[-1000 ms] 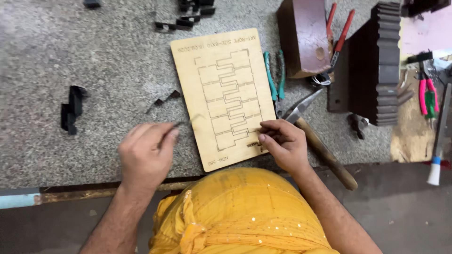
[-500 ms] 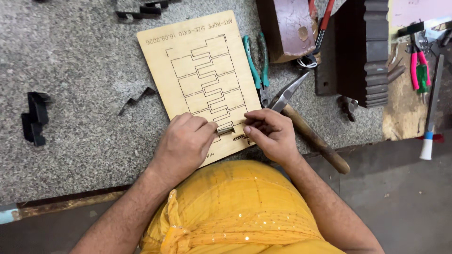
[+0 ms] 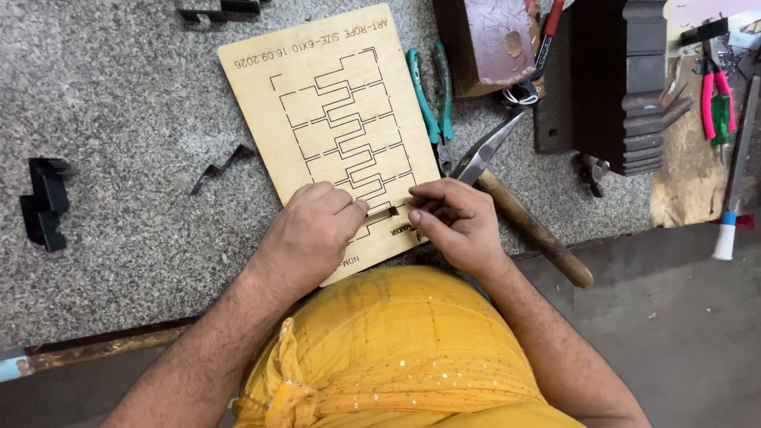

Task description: The person repeatedly picks up small black metal pieces from a wooden template, places them into a metal grooved jig, and strikes them with a hammer to shape them. The person then returns the shaped pieces to the template.

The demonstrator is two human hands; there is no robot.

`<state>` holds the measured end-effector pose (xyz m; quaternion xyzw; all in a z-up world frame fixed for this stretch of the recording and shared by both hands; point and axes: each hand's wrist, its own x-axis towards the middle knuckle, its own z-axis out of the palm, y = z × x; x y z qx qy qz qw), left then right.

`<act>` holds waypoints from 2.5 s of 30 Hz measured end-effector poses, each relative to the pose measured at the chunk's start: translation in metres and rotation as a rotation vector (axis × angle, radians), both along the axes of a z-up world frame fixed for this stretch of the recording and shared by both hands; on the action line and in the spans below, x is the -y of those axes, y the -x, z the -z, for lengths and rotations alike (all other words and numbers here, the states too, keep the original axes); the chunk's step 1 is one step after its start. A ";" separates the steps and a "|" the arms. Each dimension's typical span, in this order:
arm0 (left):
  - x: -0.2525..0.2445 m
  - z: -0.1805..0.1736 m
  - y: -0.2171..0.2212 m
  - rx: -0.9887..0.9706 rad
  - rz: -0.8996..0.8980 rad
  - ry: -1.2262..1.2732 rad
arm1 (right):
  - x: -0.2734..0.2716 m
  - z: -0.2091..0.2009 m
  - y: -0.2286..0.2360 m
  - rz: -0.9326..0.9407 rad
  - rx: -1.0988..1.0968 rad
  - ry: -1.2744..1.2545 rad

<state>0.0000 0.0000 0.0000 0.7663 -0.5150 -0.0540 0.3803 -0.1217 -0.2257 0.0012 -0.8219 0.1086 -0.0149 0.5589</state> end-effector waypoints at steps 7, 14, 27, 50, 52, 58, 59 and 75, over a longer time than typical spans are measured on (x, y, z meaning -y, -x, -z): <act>0.001 -0.003 -0.004 0.027 0.033 -0.022 | -0.002 -0.014 -0.008 -0.178 0.090 0.243; 0.002 -0.011 -0.004 0.004 0.016 -0.020 | -0.011 -0.017 -0.017 -0.262 0.137 0.366; 0.060 -0.019 0.034 -1.030 -0.287 0.251 | 0.002 -0.009 0.022 0.234 -0.163 -0.634; 0.185 -0.073 -0.006 -0.943 -0.207 0.214 | 0.142 -0.051 0.207 0.178 -0.440 0.196; 0.200 -0.076 -0.009 -0.987 -0.141 0.219 | 0.147 -0.070 0.232 0.192 -0.269 0.139; 0.268 -0.076 0.016 -0.832 -0.011 0.013 | 0.137 -0.077 0.275 0.432 0.059 0.016; 0.279 -0.076 0.020 -0.817 -0.004 -0.001 | 0.134 -0.076 0.277 0.505 0.045 0.030; 0.316 -0.058 0.018 -0.637 -0.012 0.121 | 0.116 -0.085 0.264 0.446 0.155 0.235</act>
